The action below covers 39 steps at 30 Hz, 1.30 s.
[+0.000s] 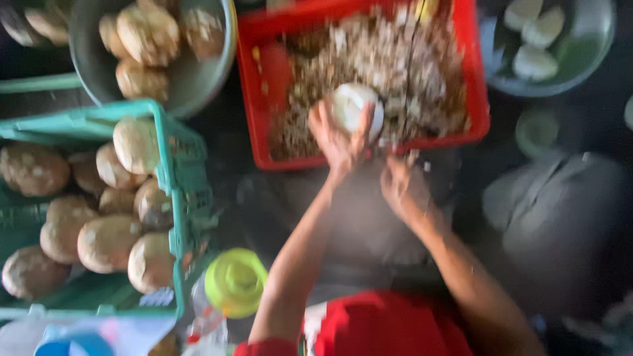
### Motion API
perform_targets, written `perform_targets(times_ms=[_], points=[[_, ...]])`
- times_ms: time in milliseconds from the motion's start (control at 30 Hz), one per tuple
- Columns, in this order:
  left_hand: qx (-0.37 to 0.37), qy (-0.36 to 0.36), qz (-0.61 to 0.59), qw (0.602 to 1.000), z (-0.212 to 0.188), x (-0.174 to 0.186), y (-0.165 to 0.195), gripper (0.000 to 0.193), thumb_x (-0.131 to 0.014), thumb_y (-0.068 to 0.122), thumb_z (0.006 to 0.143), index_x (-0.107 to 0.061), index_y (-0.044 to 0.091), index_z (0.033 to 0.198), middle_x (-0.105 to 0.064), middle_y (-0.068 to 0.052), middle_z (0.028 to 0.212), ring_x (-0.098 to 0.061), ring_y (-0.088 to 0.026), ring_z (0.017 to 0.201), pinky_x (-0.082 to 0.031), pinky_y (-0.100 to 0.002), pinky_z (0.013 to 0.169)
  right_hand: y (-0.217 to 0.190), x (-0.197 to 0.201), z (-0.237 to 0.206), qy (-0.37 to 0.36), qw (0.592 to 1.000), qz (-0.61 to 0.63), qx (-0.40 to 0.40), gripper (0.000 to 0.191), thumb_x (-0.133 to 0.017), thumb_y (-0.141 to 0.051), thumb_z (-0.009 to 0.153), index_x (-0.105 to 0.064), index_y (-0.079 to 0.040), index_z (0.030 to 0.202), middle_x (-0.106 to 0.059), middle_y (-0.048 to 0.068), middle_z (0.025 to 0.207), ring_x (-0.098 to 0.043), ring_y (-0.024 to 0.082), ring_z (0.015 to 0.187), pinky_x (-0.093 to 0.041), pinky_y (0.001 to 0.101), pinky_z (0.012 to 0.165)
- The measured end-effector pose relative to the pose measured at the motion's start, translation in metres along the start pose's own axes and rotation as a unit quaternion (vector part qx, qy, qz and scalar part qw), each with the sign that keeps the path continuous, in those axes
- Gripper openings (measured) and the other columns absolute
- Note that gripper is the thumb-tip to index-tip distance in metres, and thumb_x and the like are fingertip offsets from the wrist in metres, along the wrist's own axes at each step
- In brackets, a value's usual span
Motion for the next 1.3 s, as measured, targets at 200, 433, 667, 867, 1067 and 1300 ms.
perform_targets(times_ms=[200,433,667,867,1067,1300], points=[[-0.012,0.015,-0.072,0.997,0.002,0.008,-0.003,0.046,-0.082,0.029,0.082,-0.065,0.006,0.118,-0.061,-0.017,0.118,-0.063,-0.036,0.109,-0.056,-0.044,0.091,-0.012,0.027,0.001,0.067,0.973,0.133,0.177,0.031,-0.056,-0.026,0.118,-0.060,-0.001,0.136,-0.072,0.025,0.115,-0.071,0.038,0.100,-0.058,0.0429,0.077],[-0.006,-0.140,-0.074,0.987,0.014,0.022,0.000,0.042,-0.071,0.024,0.083,-0.064,0.006,0.120,-0.062,-0.015,0.118,-0.066,-0.031,0.100,-0.059,-0.040,0.086,-0.002,0.027,0.005,-0.180,0.803,0.515,-0.239,0.034,-0.053,-0.031,0.105,-0.063,-0.010,0.130,-0.049,0.000,0.068,-0.040,0.006,0.044,-0.027,0.0235,0.036],[0.002,-0.242,0.028,0.970,0.026,0.027,0.008,0.080,-0.073,0.039,0.081,-0.044,0.005,0.147,-0.060,-0.024,0.119,-0.069,-0.036,0.100,-0.061,-0.044,0.076,-0.003,0.125,0.015,-0.087,0.881,0.452,-0.112,0.026,-0.055,-0.027,0.109,-0.061,-0.004,0.117,-0.062,0.004,0.078,-0.047,0.006,0.047,-0.035,0.0238,0.037],[-0.015,-0.317,0.110,0.942,0.031,0.012,0.015,0.093,-0.079,0.038,0.069,-0.038,0.013,0.148,-0.061,-0.026,0.112,-0.069,-0.045,0.094,-0.060,-0.053,0.072,-0.007,0.145,0.091,0.003,1.000,0.012,0.007,0.043,-0.068,-0.033,0.104,-0.062,-0.009,0.139,-0.067,0.016,0.108,-0.062,0.030,0.090,-0.050,0.0423,0.073],[0.013,-0.300,0.150,0.942,0.031,-0.005,0.001,0.059,-0.071,0.026,0.086,-0.052,0.014,0.141,-0.061,-0.027,0.117,-0.069,-0.045,0.099,-0.059,-0.053,0.079,-0.068,0.105,0.082,-0.062,0.960,0.139,0.236,0.090,-0.085,-0.022,0.083,-0.038,-0.011,0.158,-0.047,0.022,0.156,-0.047,0.036,0.143,-0.041,0.0472,0.118],[-0.081,-0.199,0.006,0.977,0.023,0.022,0.017,0.064,-0.075,0.012,0.070,-0.058,0.006,0.131,-0.062,-0.021,0.121,-0.066,-0.045,0.104,-0.057,-0.048,0.085,-0.080,0.070,0.091,0.045,0.974,0.158,0.156,0.071,-0.075,-0.003,0.082,-0.051,-0.011,0.148,-0.060,0.017,0.144,-0.058,0.034,0.135,-0.050,0.0425,0.112]])
Point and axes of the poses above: each hand's wrist, its own z-axis towards the middle knuckle, its own x-axis out of the back of the hand, y = z × x, the point moved 6 cm from there along z, towards the middle knuckle
